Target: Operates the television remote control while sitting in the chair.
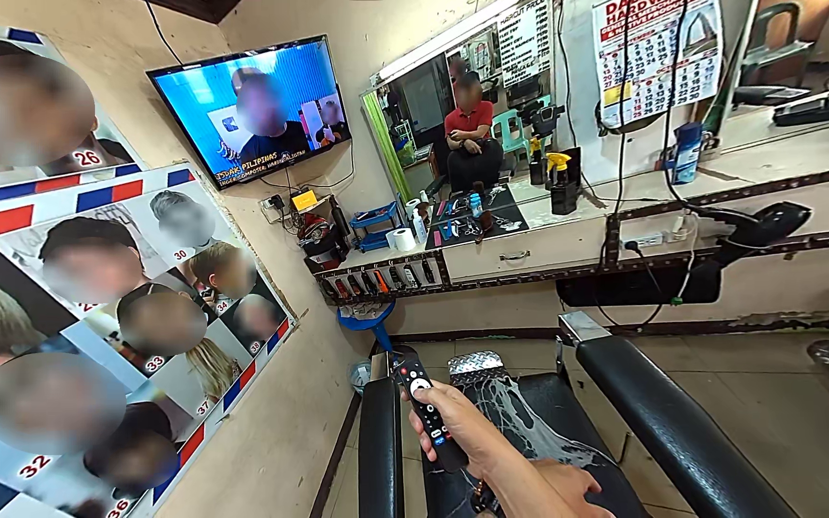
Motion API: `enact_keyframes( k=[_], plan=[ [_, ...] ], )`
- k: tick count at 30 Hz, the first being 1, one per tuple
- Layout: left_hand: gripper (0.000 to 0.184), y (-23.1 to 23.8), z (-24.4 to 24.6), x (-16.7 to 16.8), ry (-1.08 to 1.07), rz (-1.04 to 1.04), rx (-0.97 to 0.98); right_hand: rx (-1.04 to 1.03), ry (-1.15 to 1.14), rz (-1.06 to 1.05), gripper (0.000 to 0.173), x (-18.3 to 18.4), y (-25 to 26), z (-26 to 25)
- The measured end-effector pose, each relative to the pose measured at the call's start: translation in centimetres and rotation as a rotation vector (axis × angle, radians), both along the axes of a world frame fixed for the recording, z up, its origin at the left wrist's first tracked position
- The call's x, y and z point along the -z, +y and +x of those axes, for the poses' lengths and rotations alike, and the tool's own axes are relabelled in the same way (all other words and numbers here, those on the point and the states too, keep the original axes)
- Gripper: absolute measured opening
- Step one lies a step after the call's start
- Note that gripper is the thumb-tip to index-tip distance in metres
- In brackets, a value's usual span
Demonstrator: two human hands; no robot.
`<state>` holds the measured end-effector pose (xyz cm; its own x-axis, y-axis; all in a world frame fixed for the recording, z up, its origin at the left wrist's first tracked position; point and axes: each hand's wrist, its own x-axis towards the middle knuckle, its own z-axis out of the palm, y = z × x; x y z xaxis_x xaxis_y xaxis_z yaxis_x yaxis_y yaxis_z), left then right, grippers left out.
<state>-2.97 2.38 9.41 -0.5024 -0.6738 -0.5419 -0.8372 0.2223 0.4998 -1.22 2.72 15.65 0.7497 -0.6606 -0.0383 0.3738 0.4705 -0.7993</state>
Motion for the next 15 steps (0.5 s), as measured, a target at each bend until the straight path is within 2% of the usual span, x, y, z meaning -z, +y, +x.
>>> enact_keyframes(
  k=[2,15],
  plan=[
    [0.05,-0.9,0.5,2.2,0.024,-0.007,0.033,0.0,0.005,0.001,0.031,0.0,0.0,0.0],
    [0.05,-1.2,0.7,3.1,0.032,-0.023,0.027,-0.01,0.002,-0.002,0.029,-0.1,0.0,0.0]
  ],
)
